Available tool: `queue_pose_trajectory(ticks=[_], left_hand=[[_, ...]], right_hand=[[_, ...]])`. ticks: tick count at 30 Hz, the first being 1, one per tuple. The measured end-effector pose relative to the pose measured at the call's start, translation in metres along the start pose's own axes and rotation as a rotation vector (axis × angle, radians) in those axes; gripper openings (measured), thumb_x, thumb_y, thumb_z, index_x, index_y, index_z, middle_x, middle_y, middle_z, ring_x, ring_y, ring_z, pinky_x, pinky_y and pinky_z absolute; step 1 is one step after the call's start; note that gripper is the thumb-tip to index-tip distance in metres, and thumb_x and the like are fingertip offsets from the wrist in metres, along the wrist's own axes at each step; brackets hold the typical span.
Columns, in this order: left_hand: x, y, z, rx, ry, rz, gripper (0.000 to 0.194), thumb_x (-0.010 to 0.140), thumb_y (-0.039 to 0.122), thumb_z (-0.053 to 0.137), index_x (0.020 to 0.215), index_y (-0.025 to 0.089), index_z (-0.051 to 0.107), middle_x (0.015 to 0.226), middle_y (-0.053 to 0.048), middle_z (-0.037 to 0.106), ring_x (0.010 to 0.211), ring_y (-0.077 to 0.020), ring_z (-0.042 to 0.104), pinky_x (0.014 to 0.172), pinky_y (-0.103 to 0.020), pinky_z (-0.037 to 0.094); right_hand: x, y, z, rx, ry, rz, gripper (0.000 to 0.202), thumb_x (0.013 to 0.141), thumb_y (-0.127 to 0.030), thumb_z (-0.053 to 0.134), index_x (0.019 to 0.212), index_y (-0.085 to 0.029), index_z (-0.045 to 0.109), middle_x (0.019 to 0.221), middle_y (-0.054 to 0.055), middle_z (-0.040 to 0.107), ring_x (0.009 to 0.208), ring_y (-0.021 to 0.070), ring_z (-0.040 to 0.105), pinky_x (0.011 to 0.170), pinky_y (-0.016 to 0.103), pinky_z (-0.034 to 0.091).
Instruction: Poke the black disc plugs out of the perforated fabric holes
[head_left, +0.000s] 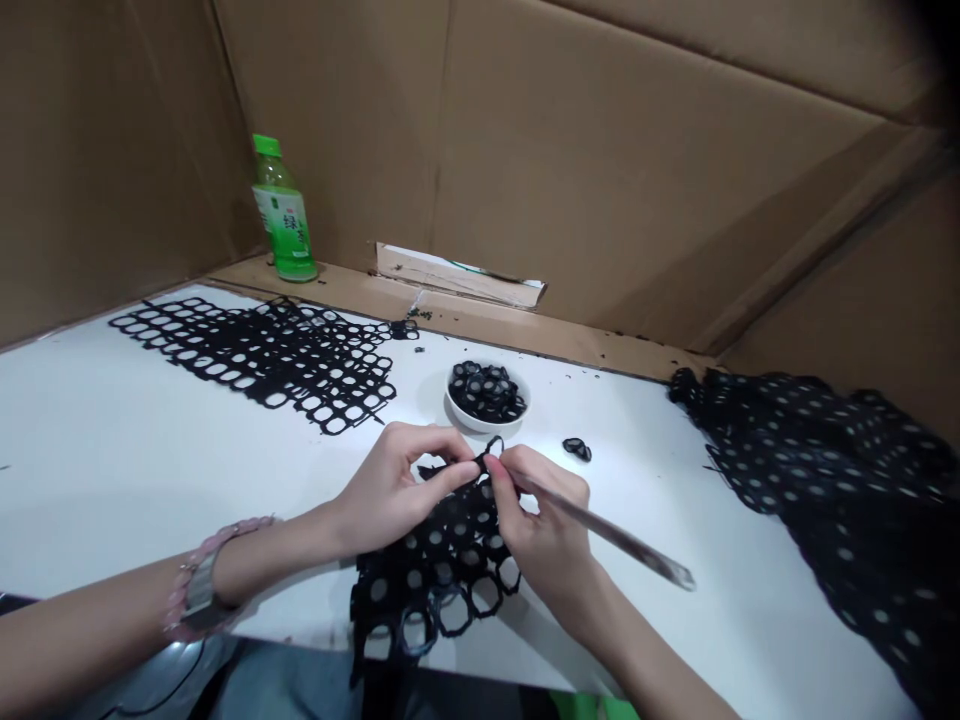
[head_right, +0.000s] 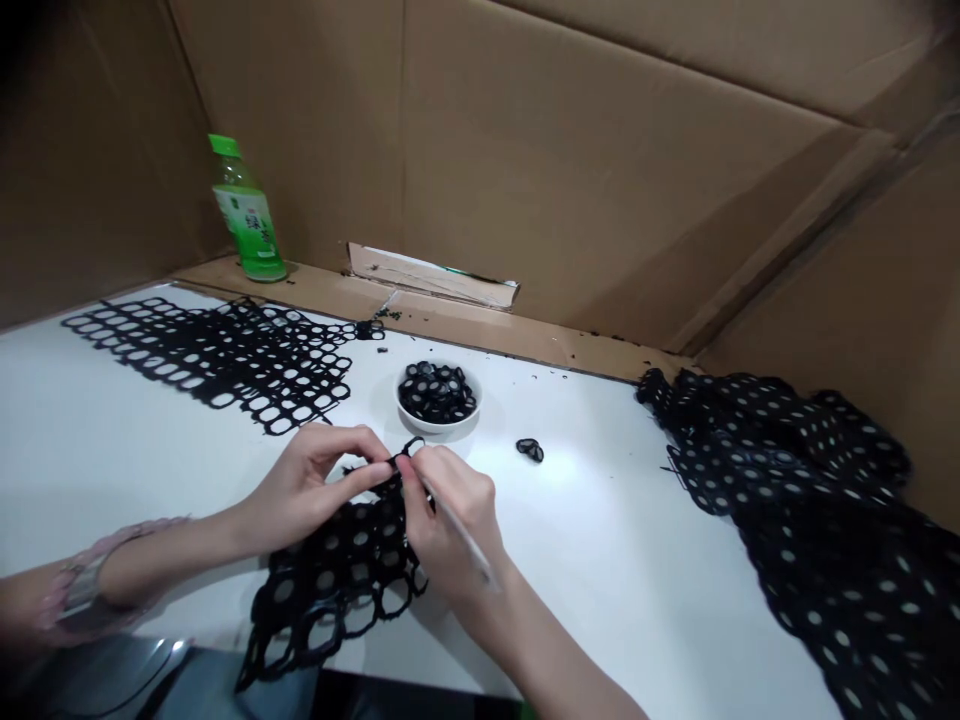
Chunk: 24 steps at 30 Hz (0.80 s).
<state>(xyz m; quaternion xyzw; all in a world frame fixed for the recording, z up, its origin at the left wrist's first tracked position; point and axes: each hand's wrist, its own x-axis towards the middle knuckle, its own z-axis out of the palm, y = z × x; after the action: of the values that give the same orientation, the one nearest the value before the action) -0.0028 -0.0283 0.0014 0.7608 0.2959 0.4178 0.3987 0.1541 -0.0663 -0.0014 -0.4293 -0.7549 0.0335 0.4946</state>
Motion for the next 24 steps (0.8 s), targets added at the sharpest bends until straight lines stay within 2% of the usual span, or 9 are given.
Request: queue_pose_trajectory(ticks=[2,5,8,11,15,18,20,22,24], left_hand=[[0.001,-0.001,0.0,-0.01,-0.013,-0.007,0.013,0.082,0.019,0.059,0.072,0.014,0.064,0.068,0.0,0.066,0.063,-0.0103,0.057,0.061,-0.019,0.042],[0.005,-0.004,-0.001,-0.048,-0.003,-0.046,0.015,0.082,0.021,0.059,0.07,0.014,0.062,0.065,0.002,0.062,0.062,-0.0099,0.054,0.06,-0.019,0.04],[0.01,-0.009,-0.002,-0.12,0.042,-0.115,0.017,0.081,0.024,0.059,0.066,0.015,0.059,0.061,0.003,0.057,0.058,-0.0087,0.049,0.056,-0.018,0.038],[0.014,-0.013,-0.003,-0.184,0.079,-0.179,0.017,0.079,0.027,0.06,0.067,0.015,0.059,0.06,0.004,0.054,0.055,-0.0084,0.047,0.052,-0.018,0.036],[0.024,-0.009,-0.013,-0.188,0.172,-0.164,0.018,0.075,0.031,0.064,0.067,0.015,0.06,0.06,0.003,0.056,0.055,-0.0093,0.049,0.052,-0.019,0.037],[0.037,0.013,-0.03,-0.125,0.273,-0.072,0.02,0.073,0.032,0.067,0.065,0.015,0.061,0.06,0.003,0.058,0.055,-0.0092,0.05,0.052,-0.019,0.038],[0.047,0.037,-0.044,-0.038,0.257,-0.005,0.018,0.073,0.031,0.066,0.066,0.014,0.062,0.06,0.003,0.059,0.054,-0.0086,0.05,0.051,-0.019,0.037],[0.058,0.064,-0.059,0.068,0.141,0.072,0.017,0.075,0.029,0.065,0.068,0.014,0.065,0.06,0.002,0.06,0.054,-0.0086,0.05,0.051,-0.019,0.037],[0.068,0.093,-0.07,0.168,-0.044,0.154,0.016,0.075,0.028,0.065,0.069,0.013,0.068,0.061,0.0,0.062,0.056,-0.0097,0.052,0.052,-0.02,0.038]], right_hand=[[0.0,0.001,-0.002,0.036,-0.024,0.047,0.027,0.086,-0.01,0.049,0.062,-0.02,0.044,0.055,-0.005,0.038,0.047,0.0087,0.035,0.045,0.022,0.031],[0.003,0.005,-0.01,0.23,-0.029,0.263,0.025,0.088,-0.019,0.051,0.063,-0.019,0.05,0.057,-0.004,0.047,0.052,0.0099,0.045,0.05,0.021,0.037],[0.008,0.012,-0.023,0.432,0.072,0.468,0.028,0.091,-0.03,0.048,0.066,-0.019,0.053,0.059,-0.003,0.055,0.06,0.0119,0.053,0.064,0.025,0.046],[0.011,0.018,-0.034,0.461,0.185,0.506,0.038,0.095,-0.04,0.035,0.067,-0.02,0.05,0.05,-0.006,0.041,0.053,0.0107,0.042,0.062,0.025,0.045],[0.011,0.025,-0.04,0.413,0.196,0.484,0.034,0.096,-0.044,0.032,0.086,-0.022,0.056,0.046,-0.009,0.027,0.044,0.0102,0.029,0.047,0.021,0.035],[0.011,0.03,-0.04,0.424,0.188,0.49,0.031,0.096,-0.044,0.033,0.107,-0.023,0.054,0.041,-0.01,0.033,0.039,0.0098,0.03,0.043,0.02,0.031],[0.013,0.03,-0.041,0.485,0.193,0.496,0.027,0.094,-0.043,0.037,0.098,-0.023,0.054,0.044,-0.008,0.048,0.042,0.01,0.043,0.045,0.02,0.036],[0.019,0.027,-0.044,0.578,0.153,0.512,0.024,0.092,-0.043,0.043,0.081,-0.022,0.05,0.061,-0.002,0.065,0.06,0.0125,0.059,0.054,0.022,0.045],[0.027,0.017,-0.047,0.696,0.064,0.511,0.025,0.086,-0.04,0.056,0.072,-0.022,0.045,0.086,0.003,0.071,0.084,0.0157,0.065,0.068,0.025,0.05]])
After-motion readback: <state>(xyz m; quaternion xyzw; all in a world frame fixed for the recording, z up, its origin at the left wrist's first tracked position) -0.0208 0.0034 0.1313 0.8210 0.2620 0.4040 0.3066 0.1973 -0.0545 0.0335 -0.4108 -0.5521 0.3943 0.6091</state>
